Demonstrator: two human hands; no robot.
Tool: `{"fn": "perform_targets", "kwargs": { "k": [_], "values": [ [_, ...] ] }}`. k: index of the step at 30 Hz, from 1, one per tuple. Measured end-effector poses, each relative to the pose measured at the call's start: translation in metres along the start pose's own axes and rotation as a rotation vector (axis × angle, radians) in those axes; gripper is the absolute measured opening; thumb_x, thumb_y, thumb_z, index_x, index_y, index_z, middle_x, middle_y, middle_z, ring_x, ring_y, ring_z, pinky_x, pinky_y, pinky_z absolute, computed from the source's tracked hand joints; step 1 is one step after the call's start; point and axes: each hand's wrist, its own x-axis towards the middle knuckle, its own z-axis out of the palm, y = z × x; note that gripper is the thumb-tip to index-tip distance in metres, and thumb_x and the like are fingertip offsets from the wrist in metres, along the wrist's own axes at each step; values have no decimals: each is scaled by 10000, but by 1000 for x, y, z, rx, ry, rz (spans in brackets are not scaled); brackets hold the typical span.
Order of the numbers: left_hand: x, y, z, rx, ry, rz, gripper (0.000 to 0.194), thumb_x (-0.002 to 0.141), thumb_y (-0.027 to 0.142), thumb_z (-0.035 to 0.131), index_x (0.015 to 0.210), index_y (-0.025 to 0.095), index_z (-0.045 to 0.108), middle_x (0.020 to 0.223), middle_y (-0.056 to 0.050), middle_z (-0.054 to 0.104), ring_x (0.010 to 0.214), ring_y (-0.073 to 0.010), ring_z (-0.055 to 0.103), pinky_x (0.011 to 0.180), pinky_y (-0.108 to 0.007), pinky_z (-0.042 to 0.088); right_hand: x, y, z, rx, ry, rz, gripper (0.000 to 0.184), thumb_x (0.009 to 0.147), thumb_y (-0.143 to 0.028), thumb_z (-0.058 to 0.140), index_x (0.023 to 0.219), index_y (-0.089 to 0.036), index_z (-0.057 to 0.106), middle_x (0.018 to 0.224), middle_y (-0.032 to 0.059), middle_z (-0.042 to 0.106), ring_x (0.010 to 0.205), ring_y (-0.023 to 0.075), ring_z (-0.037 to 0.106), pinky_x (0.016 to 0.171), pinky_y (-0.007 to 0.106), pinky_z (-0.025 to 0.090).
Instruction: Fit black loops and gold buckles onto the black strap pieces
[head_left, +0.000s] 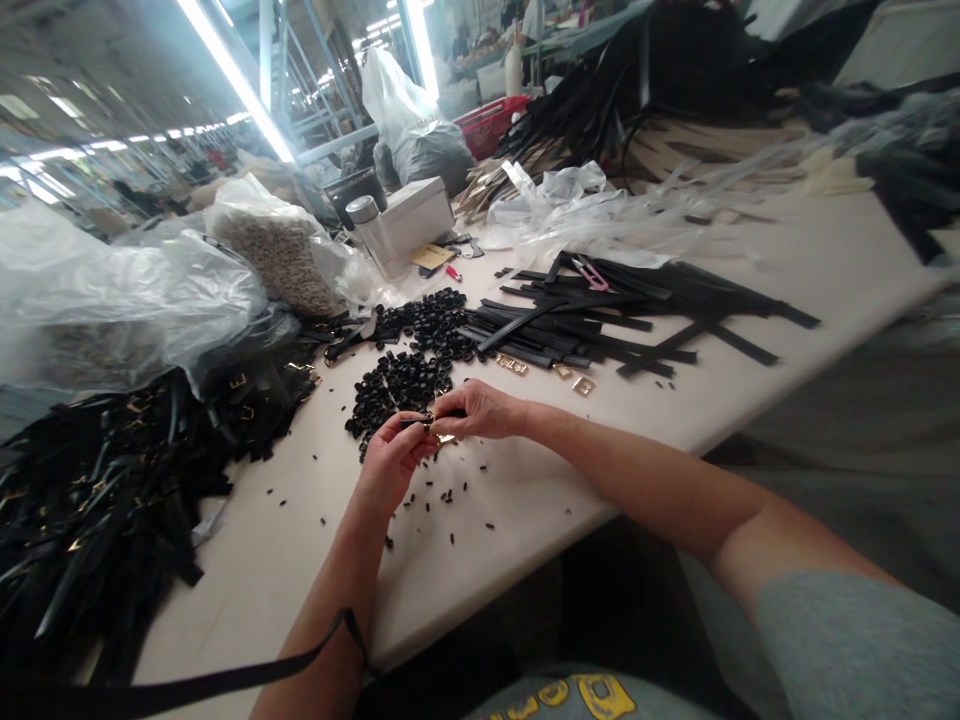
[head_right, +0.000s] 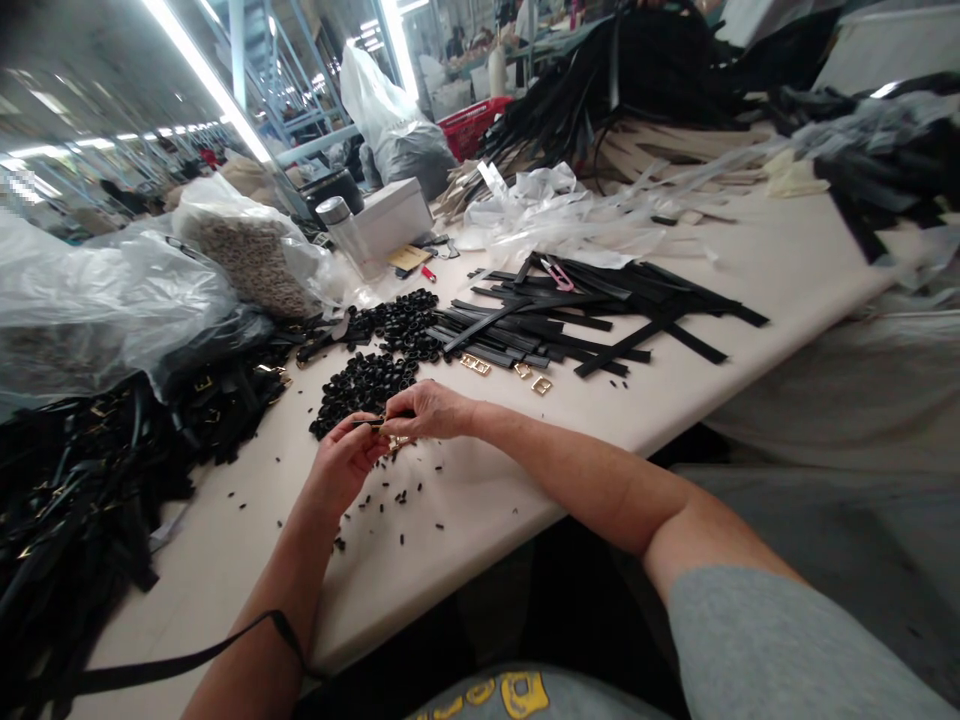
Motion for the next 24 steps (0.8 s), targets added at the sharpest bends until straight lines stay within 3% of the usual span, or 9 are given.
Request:
{"fn": "perform_targets", "kwargs": {
  "k": [5, 10, 14, 24],
  "values": [
    [4, -4, 0, 19, 60, 5, 321, 580, 305, 834, 769, 159, 619, 667, -5, 662, 567, -119, 627, 575, -235, 521, 1, 3, 2, -242, 35, -81, 184, 820, -255, 536, 752, -139, 662, 625, -21, 570, 586, 75, 456, 572, 191, 306],
    [6, 3, -7, -7, 154, 66, 304, 559, 277, 836, 731, 152, 618, 658, 18, 635, 541, -77, 585, 549, -189, 493, 0, -1, -4, -343, -25, -13, 161, 803, -204, 497, 753, -148, 640, 603, -29, 537, 557, 79, 418, 561, 206, 281],
    [7, 7, -10, -89, 217, 69, 314, 544, 242, 841, 749, 147, 622, 666, 32, 620, 554, -56, 587, 563, -156, 500, 1, -5, -7, -389, 22, -11, 162, 794, -195, 489, 695, -149, 609, 584, -26, 508, 551, 86, 377, 549, 217, 254],
    [7, 0, 1, -178, 238, -15, 415, 440, 240, 900, 734, 122, 633, 673, 7, 651, 540, -66, 601, 529, -151, 501, 1, -3, -1, -401, 81, -50, 152, 778, -178, 497, 664, -151, 594, 610, -13, 548, 566, 88, 400, 562, 215, 265]
  ]
}}
